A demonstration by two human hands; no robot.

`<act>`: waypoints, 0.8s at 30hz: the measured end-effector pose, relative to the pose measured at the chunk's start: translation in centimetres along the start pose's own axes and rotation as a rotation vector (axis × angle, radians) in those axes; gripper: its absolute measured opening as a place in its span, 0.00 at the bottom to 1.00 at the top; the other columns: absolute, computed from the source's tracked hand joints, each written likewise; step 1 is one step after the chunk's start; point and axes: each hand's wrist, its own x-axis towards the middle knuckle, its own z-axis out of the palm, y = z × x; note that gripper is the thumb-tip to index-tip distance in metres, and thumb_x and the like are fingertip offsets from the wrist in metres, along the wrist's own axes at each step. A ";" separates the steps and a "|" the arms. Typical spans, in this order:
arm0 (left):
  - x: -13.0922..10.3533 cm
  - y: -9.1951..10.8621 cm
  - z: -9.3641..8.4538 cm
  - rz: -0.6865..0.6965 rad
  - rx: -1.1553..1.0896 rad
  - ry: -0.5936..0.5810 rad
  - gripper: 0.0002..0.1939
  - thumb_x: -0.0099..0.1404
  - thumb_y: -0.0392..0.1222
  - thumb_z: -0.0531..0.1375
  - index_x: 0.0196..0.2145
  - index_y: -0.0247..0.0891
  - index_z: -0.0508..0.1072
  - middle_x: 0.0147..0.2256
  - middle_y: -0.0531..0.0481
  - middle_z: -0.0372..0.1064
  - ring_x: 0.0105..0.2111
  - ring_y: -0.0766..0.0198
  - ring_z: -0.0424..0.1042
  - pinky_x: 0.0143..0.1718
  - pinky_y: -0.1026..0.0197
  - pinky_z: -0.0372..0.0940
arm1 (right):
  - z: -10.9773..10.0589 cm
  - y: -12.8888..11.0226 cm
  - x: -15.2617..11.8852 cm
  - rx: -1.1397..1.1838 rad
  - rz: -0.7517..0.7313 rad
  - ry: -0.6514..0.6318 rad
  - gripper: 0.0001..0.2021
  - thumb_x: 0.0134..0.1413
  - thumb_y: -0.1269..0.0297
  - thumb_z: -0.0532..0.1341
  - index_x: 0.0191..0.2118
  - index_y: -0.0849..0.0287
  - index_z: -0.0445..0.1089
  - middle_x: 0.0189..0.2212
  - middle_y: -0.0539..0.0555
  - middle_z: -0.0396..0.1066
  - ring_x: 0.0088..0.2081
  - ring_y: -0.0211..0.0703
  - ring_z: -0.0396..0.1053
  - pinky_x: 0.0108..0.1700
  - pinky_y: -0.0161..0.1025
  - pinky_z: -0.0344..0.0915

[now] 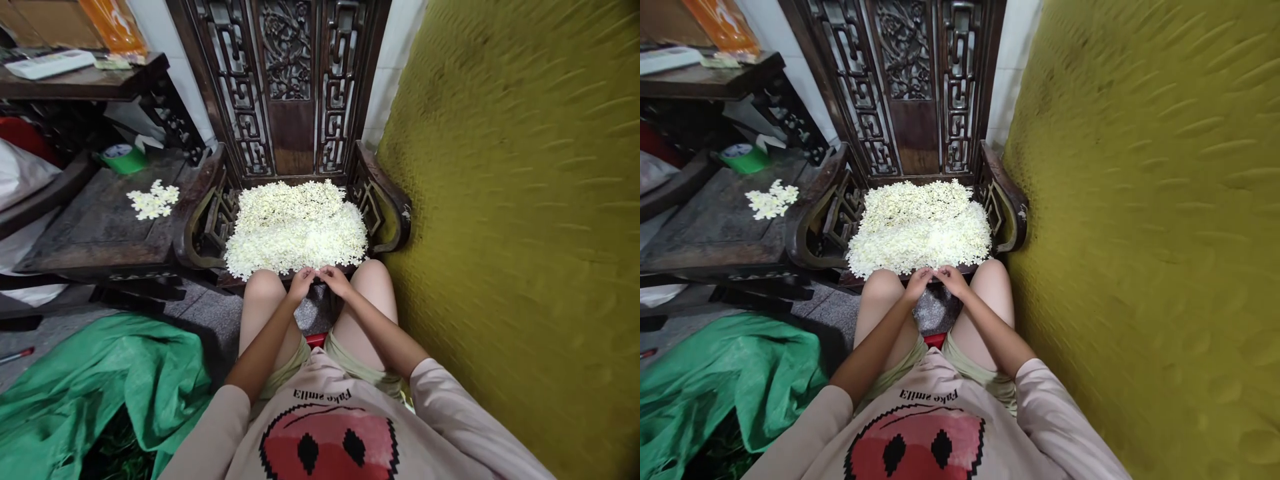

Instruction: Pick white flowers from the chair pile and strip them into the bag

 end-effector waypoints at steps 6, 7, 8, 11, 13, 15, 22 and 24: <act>0.0 0.5 -0.1 -0.062 0.011 -0.070 0.11 0.49 0.48 0.62 0.22 0.37 0.70 0.22 0.53 0.66 0.24 0.67 0.62 0.31 0.63 0.59 | 0.2 0.0 -0.5 0.143 0.098 -0.021 0.17 0.42 0.48 0.63 0.23 0.59 0.69 0.23 0.50 0.68 0.26 0.37 0.63 0.33 0.36 0.60; -0.1 0.6 -0.3 -0.054 0.027 -0.072 0.10 0.49 0.47 0.62 0.22 0.37 0.70 0.22 0.53 0.66 0.25 0.67 0.63 0.32 0.63 0.59 | 0.2 -0.2 -0.6 0.172 0.126 -0.051 0.16 0.42 0.50 0.63 0.23 0.59 0.70 0.24 0.50 0.69 0.27 0.37 0.64 0.33 0.35 0.60; -0.4 0.7 -0.5 -0.038 0.046 -0.072 0.10 0.50 0.47 0.61 0.23 0.37 0.70 0.22 0.52 0.66 0.25 0.66 0.64 0.33 0.62 0.60 | 0.2 -0.4 -0.8 0.197 0.160 -0.093 0.15 0.42 0.51 0.63 0.23 0.60 0.71 0.25 0.51 0.71 0.27 0.37 0.64 0.32 0.35 0.60; -1.4 0.9 -0.9 -0.006 0.095 -0.075 0.10 0.50 0.47 0.61 0.24 0.37 0.69 0.23 0.52 0.68 0.27 0.65 0.66 0.34 0.62 0.60 | -0.1 -0.9 -1.3 0.225 0.255 -0.215 0.13 0.43 0.53 0.64 0.27 0.60 0.74 0.28 0.53 0.73 0.27 0.36 0.66 0.30 0.34 0.58; -2.1 0.9 -1.0 -0.011 0.107 -0.083 0.11 0.50 0.48 0.61 0.25 0.37 0.69 0.24 0.52 0.68 0.28 0.64 0.67 0.33 0.62 0.60 | -0.2 -1.2 -1.5 0.233 0.266 -0.241 0.12 0.43 0.55 0.64 0.26 0.60 0.74 0.27 0.53 0.74 0.27 0.37 0.66 0.29 0.34 0.56; -2.3 0.8 -1.0 -0.013 0.100 -0.078 0.11 0.49 0.48 0.62 0.25 0.38 0.69 0.24 0.52 0.69 0.28 0.65 0.66 0.32 0.63 0.60 | -0.2 -1.3 -1.5 0.252 0.240 -0.248 0.12 0.43 0.55 0.64 0.24 0.60 0.74 0.26 0.53 0.74 0.27 0.37 0.66 0.29 0.34 0.56; -0.4 0.5 -1.8 -0.263 -0.171 -0.006 0.14 0.48 0.49 0.61 0.20 0.39 0.62 0.18 0.55 0.60 0.21 0.70 0.60 0.25 0.66 0.56 | 0.5 -1.8 -0.2 0.272 0.257 -0.217 0.10 0.48 0.62 0.58 0.21 0.60 0.71 0.25 0.51 0.73 0.26 0.34 0.65 0.29 0.32 0.54; 0.1 0.5 -2.2 -0.297 -0.220 0.078 0.16 0.50 0.51 0.60 0.20 0.40 0.58 0.17 0.57 0.55 0.20 0.71 0.59 0.23 0.66 0.55 | 0.4 -1.9 0.2 0.302 0.303 -0.136 0.11 0.49 0.64 0.56 0.21 0.60 0.69 0.27 0.51 0.74 0.26 0.33 0.66 0.29 0.32 0.54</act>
